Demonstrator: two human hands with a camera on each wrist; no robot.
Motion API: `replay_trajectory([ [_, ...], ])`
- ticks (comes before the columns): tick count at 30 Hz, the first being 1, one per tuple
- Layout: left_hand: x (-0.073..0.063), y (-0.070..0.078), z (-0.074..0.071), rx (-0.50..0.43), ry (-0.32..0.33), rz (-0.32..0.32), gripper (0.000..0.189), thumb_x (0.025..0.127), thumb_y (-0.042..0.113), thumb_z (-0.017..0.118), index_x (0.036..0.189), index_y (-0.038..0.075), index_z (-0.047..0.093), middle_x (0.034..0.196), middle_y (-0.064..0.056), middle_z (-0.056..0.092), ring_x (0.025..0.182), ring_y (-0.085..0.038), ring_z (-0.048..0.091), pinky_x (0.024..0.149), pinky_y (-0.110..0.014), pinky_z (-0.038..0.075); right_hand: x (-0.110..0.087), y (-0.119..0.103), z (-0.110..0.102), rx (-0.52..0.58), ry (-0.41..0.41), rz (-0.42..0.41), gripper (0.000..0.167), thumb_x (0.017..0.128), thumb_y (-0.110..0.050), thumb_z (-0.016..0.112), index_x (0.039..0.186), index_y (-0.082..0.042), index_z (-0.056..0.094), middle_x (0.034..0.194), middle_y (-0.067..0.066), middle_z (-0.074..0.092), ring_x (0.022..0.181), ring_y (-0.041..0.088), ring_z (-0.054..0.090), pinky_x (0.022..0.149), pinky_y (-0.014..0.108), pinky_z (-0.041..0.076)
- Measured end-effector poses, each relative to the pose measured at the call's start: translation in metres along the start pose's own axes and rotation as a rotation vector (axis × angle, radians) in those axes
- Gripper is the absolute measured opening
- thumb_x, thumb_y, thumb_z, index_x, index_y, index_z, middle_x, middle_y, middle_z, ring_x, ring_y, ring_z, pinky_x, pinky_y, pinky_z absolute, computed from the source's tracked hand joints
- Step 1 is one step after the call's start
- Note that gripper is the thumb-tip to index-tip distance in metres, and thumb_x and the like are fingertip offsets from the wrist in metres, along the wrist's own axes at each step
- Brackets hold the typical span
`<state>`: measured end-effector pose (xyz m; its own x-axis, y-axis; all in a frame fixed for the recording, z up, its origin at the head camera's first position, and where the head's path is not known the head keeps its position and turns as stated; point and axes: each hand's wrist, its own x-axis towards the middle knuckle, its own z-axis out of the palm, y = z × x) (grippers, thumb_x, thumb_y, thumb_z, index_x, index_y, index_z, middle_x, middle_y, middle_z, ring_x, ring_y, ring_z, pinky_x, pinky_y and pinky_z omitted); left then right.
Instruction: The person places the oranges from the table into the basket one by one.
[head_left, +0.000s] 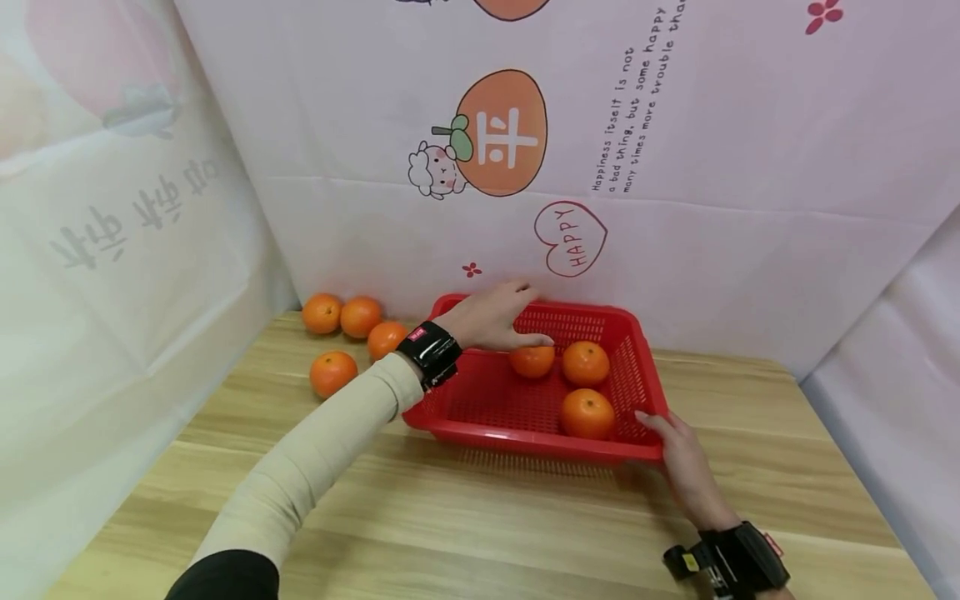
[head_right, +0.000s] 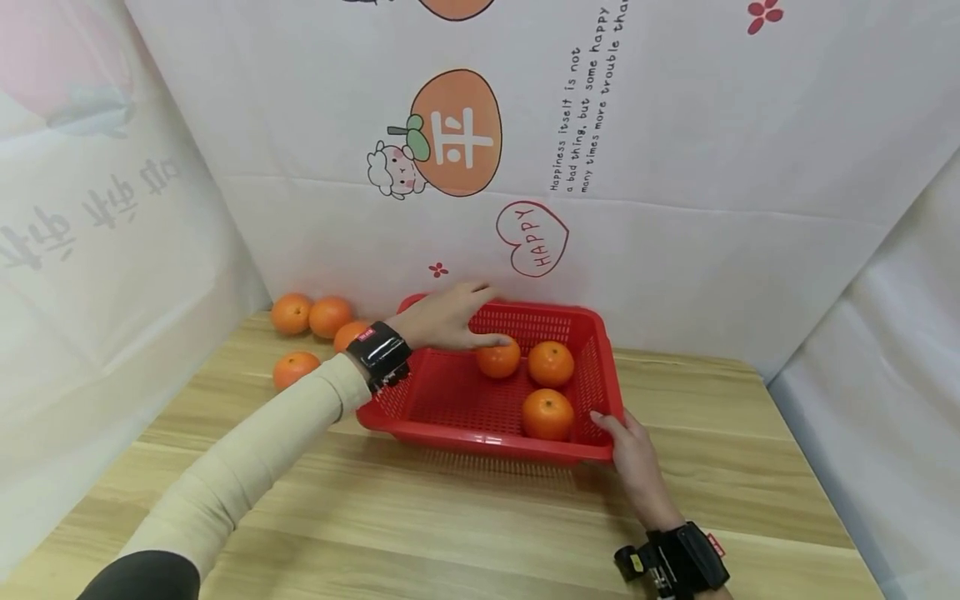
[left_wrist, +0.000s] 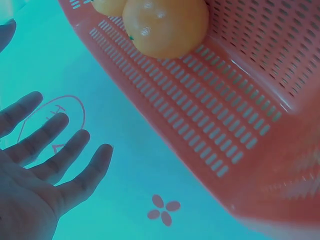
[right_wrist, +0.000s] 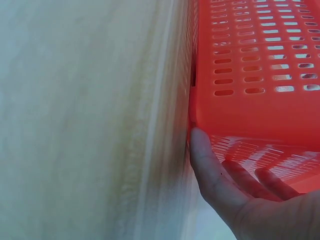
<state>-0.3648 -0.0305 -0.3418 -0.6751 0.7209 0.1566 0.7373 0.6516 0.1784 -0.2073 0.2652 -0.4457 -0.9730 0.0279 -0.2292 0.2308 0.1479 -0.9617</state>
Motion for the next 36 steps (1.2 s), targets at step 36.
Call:
replay_trajectory([
  [36,-0.113,-0.075,-0.017,-0.024,0.066,-0.200,0.064,0.099,0.052,0.068,0.144,0.009,0.056,0.136,-0.013,0.061,0.116,-0.029,0.062,0.099,-0.048,0.059,0.003,0.005,-0.004,-0.019,-0.010,-0.025,0.061,0.113,-0.033,0.041,0.166,-0.007,0.026,0.139,-0.002,0.058,0.105,0.001,0.067,0.087,0.017,0.057],
])
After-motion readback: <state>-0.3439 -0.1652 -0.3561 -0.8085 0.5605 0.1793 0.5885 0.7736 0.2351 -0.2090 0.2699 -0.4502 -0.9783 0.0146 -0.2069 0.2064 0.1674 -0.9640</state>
